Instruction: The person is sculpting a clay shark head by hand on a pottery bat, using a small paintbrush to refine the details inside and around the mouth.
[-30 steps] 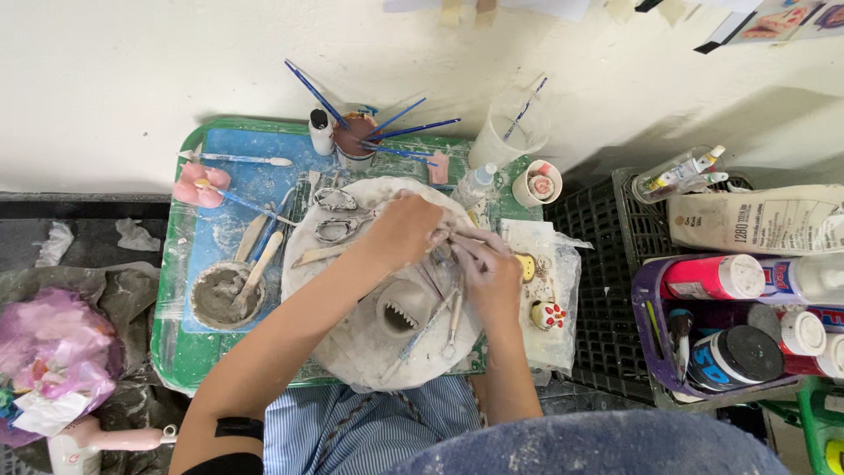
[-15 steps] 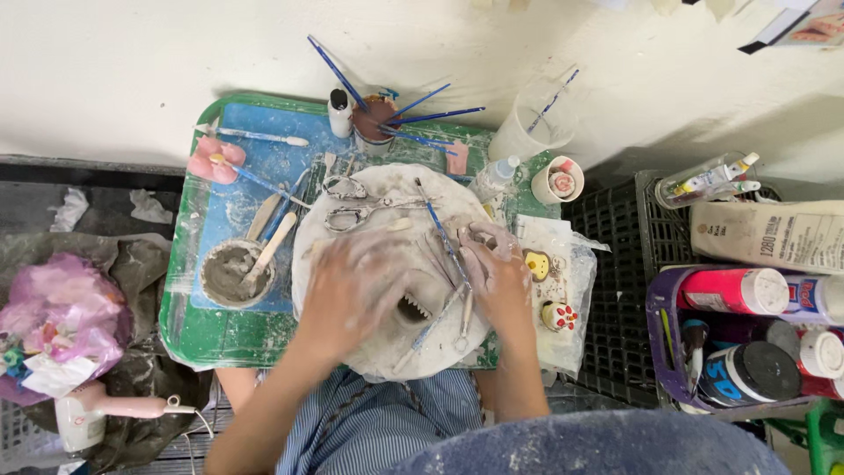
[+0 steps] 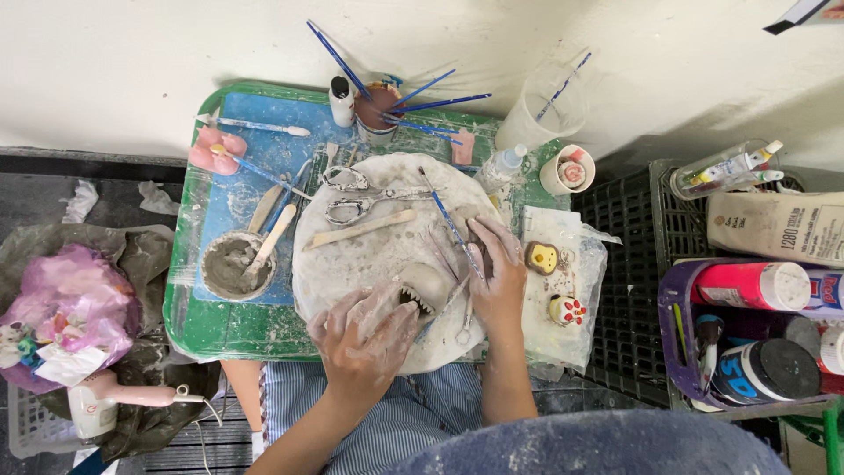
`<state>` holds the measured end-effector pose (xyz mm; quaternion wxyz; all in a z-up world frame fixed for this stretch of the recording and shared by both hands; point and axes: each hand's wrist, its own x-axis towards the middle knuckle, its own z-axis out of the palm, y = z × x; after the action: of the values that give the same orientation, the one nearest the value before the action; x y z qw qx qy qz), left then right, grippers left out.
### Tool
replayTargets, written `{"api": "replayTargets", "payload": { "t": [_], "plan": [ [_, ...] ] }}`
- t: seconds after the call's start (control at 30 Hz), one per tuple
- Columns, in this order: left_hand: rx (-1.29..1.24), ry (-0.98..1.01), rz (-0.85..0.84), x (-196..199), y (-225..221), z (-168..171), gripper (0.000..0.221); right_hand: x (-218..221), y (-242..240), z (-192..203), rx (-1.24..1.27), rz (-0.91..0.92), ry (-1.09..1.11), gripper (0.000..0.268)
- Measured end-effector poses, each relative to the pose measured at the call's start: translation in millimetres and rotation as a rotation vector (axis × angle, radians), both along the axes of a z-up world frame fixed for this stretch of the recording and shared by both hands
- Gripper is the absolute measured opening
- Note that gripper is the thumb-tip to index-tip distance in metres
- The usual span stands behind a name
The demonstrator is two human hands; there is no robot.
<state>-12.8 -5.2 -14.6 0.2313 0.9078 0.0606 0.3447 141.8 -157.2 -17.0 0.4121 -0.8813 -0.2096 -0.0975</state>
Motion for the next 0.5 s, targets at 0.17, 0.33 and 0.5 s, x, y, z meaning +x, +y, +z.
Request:
{"api": "replayTargets", "payload": {
  "t": [0.17, 0.33, 0.5],
  "plan": [
    [0.089, 0.014, 0.01, 2, -1, -3, 0.032, 1, 0, -2, 0.021, 0.001, 0.002, 0.031],
    [0.126, 0.002, 0.0, 1, -1, -12, 0.03, -1, 0, 0, 0.022, -0.008, 0.013, 0.033],
    [0.109, -0.015, -0.017, 0, 0, -17, 0.032, -1, 1, 2, 0.012, -0.009, 0.004, 0.032]
  ]
}}
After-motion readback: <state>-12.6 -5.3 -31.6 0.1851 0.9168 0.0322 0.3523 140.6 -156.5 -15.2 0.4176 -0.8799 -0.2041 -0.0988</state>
